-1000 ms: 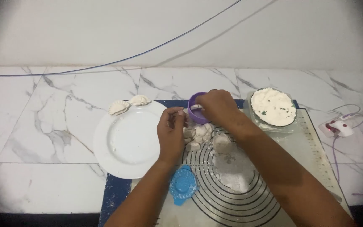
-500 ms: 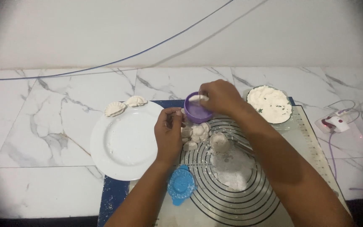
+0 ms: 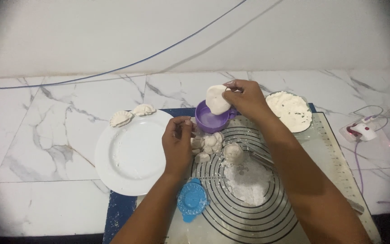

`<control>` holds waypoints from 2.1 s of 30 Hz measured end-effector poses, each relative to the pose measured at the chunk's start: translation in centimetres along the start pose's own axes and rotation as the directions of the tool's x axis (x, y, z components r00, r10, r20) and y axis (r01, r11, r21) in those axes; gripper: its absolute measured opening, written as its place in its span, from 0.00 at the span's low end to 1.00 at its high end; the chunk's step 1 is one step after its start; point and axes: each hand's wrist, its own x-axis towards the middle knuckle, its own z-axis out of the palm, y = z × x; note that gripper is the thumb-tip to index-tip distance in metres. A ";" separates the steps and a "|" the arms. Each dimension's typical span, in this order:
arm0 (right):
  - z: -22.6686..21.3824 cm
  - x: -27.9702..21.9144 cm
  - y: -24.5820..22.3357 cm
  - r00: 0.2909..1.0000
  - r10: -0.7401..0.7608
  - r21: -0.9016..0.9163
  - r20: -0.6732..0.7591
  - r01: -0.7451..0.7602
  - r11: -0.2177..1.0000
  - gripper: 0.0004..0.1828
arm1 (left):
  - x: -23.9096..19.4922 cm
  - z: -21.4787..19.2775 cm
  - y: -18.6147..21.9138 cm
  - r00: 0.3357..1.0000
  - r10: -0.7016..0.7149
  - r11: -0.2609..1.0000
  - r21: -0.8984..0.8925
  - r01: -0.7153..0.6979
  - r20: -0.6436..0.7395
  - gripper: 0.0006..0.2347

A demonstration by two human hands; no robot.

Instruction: The person is portioning a larger mass of dough into smaller pieces and rolling each piece into a ball or oval shape using their hands.

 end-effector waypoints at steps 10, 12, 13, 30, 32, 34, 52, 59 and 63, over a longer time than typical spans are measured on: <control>0.7 0.0 1.1 0.993 0.117 0.302 -0.032 -0.102 0.948 0.24 | -0.1 0.1 -0.1 1.000 0.000 1.000 -0.013 0.000 -0.005 0.10; 0.6 -0.6 0.1 0.982 0.190 0.635 0.019 -0.159 0.756 0.30 | 0.0 0.1 -0.3 1.000 0.015 1.000 -0.007 -0.015 0.000 0.10; 0.6 -0.6 0.4 0.981 0.191 0.635 0.019 -0.159 0.756 0.30 | -0.1 0.1 -0.2 1.000 0.014 1.000 -0.007 -0.014 0.001 0.10; 0.5 -5.4 -0.2 0.925 0.176 0.907 0.336 -0.369 0.205 0.25 | -0.1 0.3 -0.2 0.999 0.036 0.999 -0.030 -0.036 -0.023 0.08; 0.8 -5.7 0.6 0.925 0.185 0.904 0.332 -0.368 0.215 0.27 | 0.0 0.3 -0.5 0.998 0.054 0.998 -0.026 -0.055 -0.024 0.08; 0.9 -6.1 1.5 0.925 0.193 0.903 0.327 -0.366 0.225 0.29 | 0.0 0.3 -0.8 0.997 0.076 0.997 -0.022 -0.076 -0.025 0.09; 0.7 -9.1 4.0 0.927 0.285 0.941 0.246 -0.299 0.159 0.24 | -0.1 0.2 -1.5 0.991 0.130 0.989 0.062 -0.131 0.018 0.08; 1.3 -9.3 3.5 0.903 0.375 0.938 0.208 -0.293 0.186 0.24 | -0.3 0.4 -1.2 0.996 0.083 0.994 0.068 -0.084 0.013 0.08; 1.7 -9.3 3.9 0.928 0.316 0.940 0.196 -0.269 0.209 0.27 | -0.2 0.3 -1.3 0.994 0.101 0.993 0.062 -0.103 0.033 0.09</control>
